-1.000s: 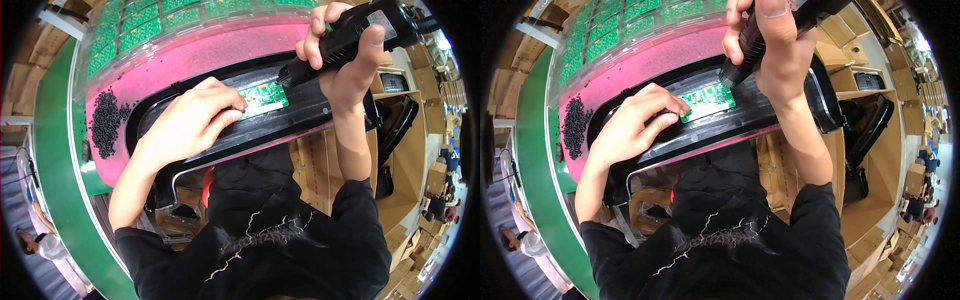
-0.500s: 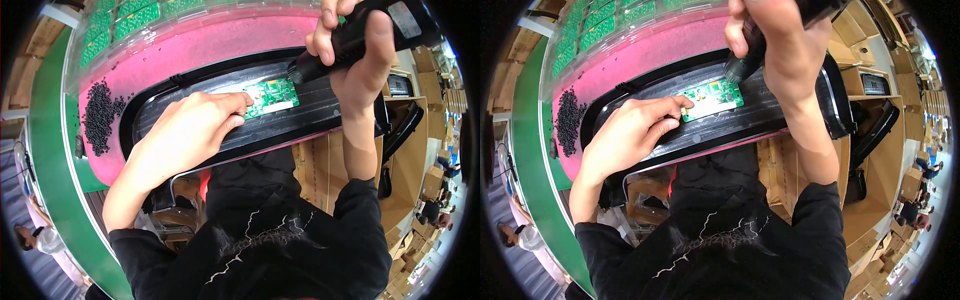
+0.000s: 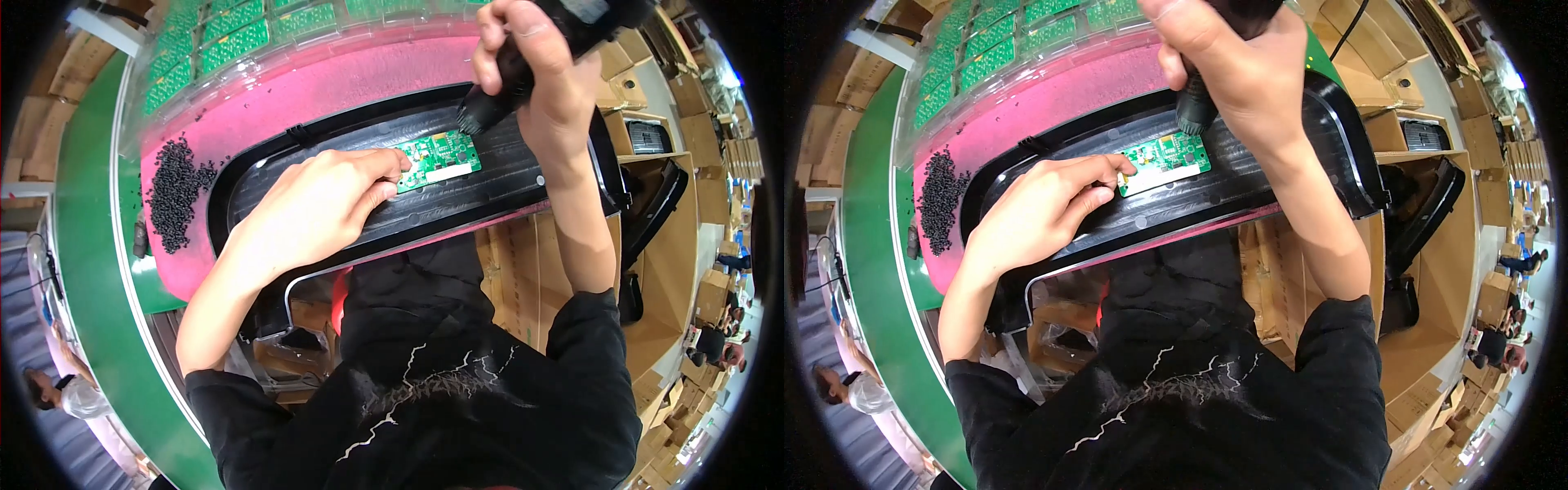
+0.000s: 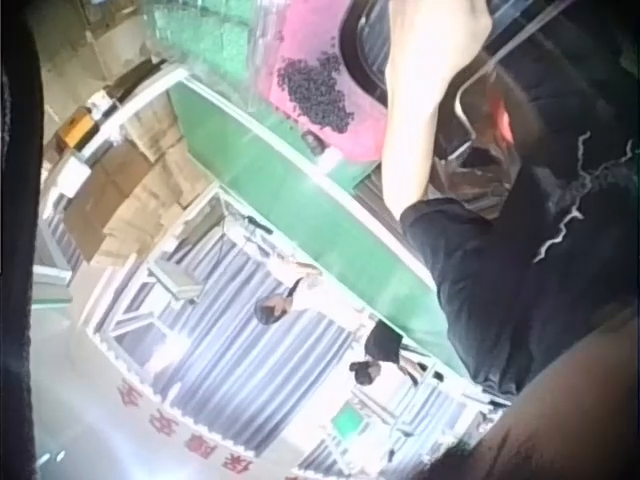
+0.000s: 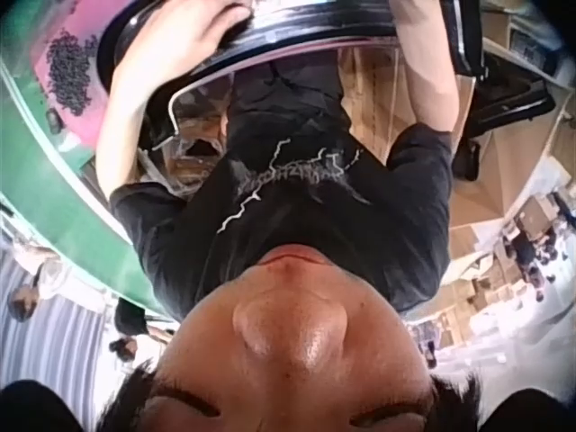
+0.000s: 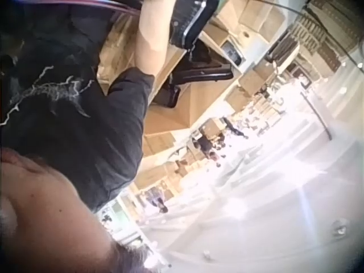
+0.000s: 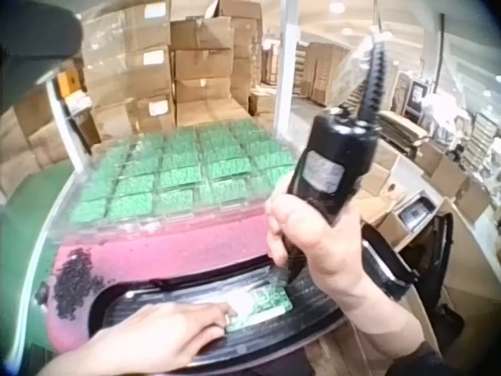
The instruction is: Assembling circuit boards into plastic housings using an electric screwdriver.
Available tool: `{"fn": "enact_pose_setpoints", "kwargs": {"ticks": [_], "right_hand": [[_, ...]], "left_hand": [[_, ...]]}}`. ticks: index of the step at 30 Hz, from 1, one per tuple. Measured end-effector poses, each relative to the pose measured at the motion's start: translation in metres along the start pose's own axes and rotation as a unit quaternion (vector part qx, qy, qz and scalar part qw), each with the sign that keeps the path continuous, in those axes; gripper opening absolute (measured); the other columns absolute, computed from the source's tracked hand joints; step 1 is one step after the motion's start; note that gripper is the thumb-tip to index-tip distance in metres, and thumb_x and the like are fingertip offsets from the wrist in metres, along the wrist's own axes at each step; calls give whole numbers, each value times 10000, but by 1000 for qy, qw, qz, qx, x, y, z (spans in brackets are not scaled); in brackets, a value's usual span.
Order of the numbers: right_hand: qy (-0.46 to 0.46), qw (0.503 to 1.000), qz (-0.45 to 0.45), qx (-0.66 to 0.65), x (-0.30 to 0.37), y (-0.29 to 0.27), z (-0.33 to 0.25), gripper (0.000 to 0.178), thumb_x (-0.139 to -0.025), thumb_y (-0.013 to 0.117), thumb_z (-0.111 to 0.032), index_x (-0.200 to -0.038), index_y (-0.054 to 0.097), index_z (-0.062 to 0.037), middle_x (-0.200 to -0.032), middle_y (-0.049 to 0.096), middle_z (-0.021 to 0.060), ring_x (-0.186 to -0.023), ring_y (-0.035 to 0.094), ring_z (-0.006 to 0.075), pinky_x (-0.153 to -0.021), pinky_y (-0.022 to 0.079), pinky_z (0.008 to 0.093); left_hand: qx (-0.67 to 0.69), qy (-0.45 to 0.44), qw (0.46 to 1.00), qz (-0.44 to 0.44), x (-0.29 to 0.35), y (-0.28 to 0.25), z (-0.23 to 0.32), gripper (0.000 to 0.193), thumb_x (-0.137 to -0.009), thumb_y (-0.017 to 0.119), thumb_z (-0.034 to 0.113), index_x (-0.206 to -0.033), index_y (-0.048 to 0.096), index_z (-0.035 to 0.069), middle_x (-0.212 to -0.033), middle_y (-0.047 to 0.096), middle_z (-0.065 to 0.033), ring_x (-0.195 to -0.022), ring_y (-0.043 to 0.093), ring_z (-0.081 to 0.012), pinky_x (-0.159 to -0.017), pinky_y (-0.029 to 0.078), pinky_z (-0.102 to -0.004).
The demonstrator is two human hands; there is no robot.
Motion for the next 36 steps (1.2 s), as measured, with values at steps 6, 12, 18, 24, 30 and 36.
{"fn": "enact_pose_setpoints", "kwargs": {"ticks": [6,12,18,24,30,36], "right_hand": [[-205,966,94,129,8,-11,-25,301,-847,703,-125,-1055,514,-19,-697,546,28,-535,508,118,-547,463,251],[-256,925,57,275,34,3,-43,737,-769,727,-182,-1367,361,43,-1383,341,272,-1277,351,446,-1094,300,527],[-415,909,-31,-11,164,-11,3,94,-809,570,-47,-880,627,-22,-828,637,99,-685,609,248,-606,520,351],[-9,952,-120,283,230,-33,234,256,-822,606,-203,-1009,679,-44,-970,661,203,-911,644,363,-784,522,450],[35,973,-17,226,187,-59,317,310,-875,593,-246,-1079,654,-21,-1056,647,228,-1027,608,403,-892,484,479],[63,980,-10,189,174,-57,350,321,-880,591,-255,-1090,651,-20,-1065,646,226,-1034,607,400,-899,481,476]], "left_hand": [[49,53,997,15,-7,-14,30,72,-888,616,52,-931,584,4,-1308,490,-165,-1037,567,-299,-904,462,-377],[-13,114,993,-16,-36,-35,61,170,-835,675,99,-967,667,-8,-1093,613,-224,-934,595,-356,-793,488,-402],[32,71,997,23,-54,-28,53,210,-751,755,293,-762,705,89,-1104,610,-190,-1054,575,-289,-943,412,-429],[-17,140,987,76,-46,-26,55,204,-737,782,354,-712,728,158,-1199,511,-229,-1147,502,-347,-968,432,-476],[111,103,970,192,-37,-28,25,228,-712,821,287,-623,662,148,-1191,476,-183,-1097,528,-372,-939,447,-502],[128,64,960,243,-40,-29,28,91,-718,734,218,-767,671,175,-1176,531,-224,-1019,559,-400,-887,498,-498]]}}
Point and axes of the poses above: each hand's wrist, its own x-axis away from the middle knuckle, its own y-axis out of the palm, z = x × y, the point moved 6 cm from there along -x, towards the middle knuckle
